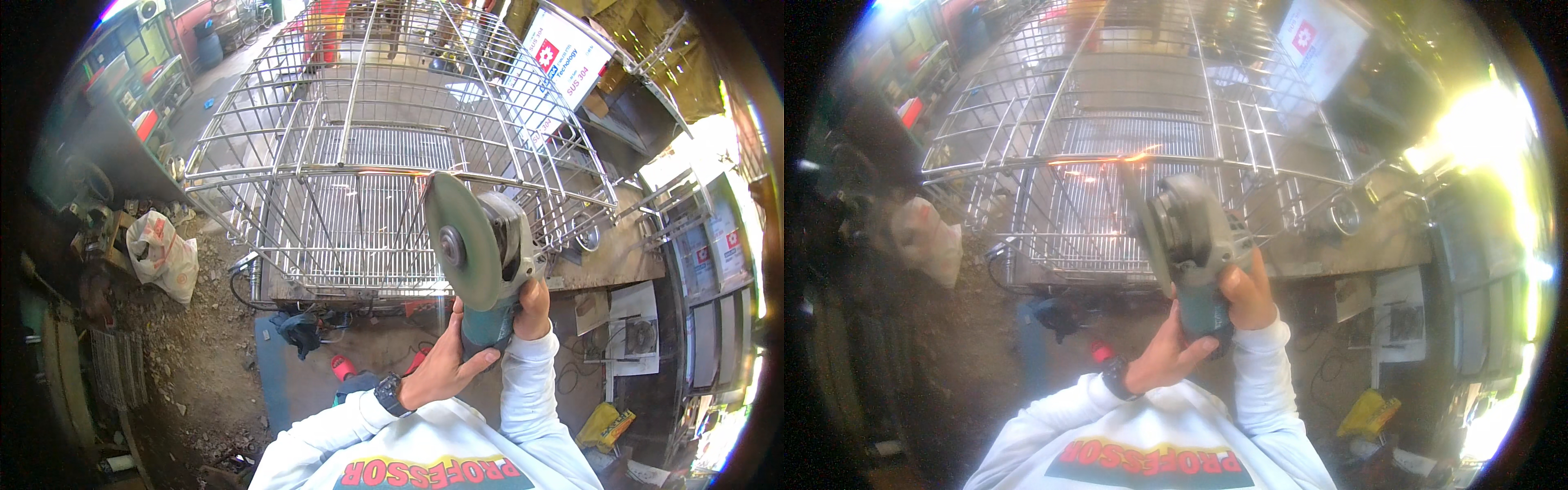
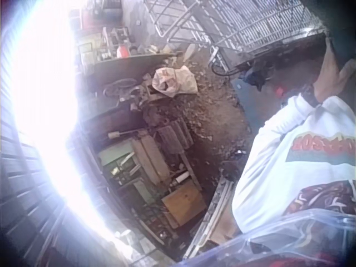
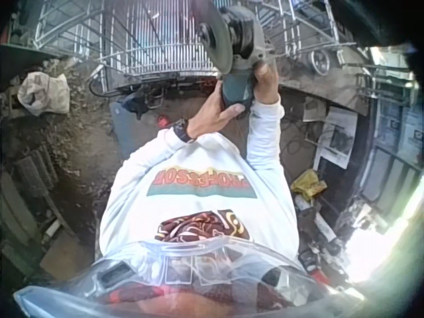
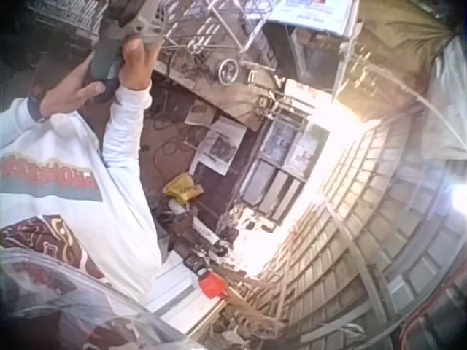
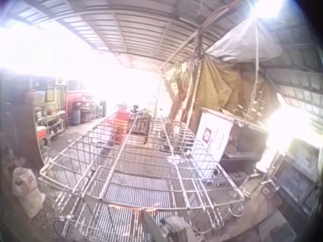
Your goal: The person assembles a stainless steel wire cage by welding joints with a handheld welding torch, then grinding welds with an angle grinder, and finally bending and securing wire sections with pliers. The cage is rotated and repositioned repeatedly to access different joints.
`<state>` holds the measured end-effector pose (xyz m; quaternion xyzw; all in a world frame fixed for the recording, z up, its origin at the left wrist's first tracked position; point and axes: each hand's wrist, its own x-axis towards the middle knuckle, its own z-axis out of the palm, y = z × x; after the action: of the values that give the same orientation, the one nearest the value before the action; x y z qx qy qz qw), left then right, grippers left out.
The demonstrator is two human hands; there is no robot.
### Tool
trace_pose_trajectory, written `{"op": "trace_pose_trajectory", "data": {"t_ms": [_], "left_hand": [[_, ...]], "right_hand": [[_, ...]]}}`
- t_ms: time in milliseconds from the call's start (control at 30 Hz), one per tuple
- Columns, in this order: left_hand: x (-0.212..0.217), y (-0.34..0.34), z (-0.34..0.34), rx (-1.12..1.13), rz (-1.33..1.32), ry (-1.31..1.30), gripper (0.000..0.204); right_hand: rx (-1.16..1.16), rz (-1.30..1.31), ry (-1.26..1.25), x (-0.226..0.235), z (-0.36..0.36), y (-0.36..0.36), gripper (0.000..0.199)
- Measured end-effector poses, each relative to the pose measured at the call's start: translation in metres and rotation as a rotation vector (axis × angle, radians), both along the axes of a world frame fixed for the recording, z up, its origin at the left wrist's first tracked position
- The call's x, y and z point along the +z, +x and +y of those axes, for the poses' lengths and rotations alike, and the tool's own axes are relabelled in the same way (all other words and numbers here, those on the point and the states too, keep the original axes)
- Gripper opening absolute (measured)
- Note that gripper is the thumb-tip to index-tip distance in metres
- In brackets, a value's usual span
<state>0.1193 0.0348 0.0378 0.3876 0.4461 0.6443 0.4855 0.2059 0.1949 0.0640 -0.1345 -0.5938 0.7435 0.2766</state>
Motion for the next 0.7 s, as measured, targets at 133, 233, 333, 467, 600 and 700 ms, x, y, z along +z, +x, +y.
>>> {"op": "trace_pose_trajectory", "data": {"t_ms": [133, 233, 333, 467, 600, 700], "left_hand": [[0.004, 0.002, -0.002, 0.017, 0.067, -0.020, 0.105], [0.003, 0.003, -0.002, 0.018, 0.096, -0.036, 0.105], [0.001, 0.005, -0.003, 0.007, 0.093, -0.058, 0.107], [-0.013, 0.010, -0.018, 0.081, 0.378, -0.029, 0.103], [0.000, -0.015, -0.039, -0.180, 0.469, -0.073, 0.078], [0.030, -0.051, -0.041, 0.032, 0.555, 0.041, 0.032]], "right_hand": [[-0.022, -0.010, 0.009, 0.015, -0.004, 0.000, 0.070], [-0.013, 0.001, -0.028, 0.014, -0.003, 0.002, 0.068], [-0.011, -0.023, -0.030, 0.005, -0.002, 0.004, 0.069], [-0.006, -0.014, -0.067, -0.021, -0.008, 0.010, 0.074], [0.035, 0.147, -0.422, -0.016, -0.038, 0.024, 0.093], [0.069, 0.171, -0.330, -0.029, -0.032, 0.056, 0.089]]}}
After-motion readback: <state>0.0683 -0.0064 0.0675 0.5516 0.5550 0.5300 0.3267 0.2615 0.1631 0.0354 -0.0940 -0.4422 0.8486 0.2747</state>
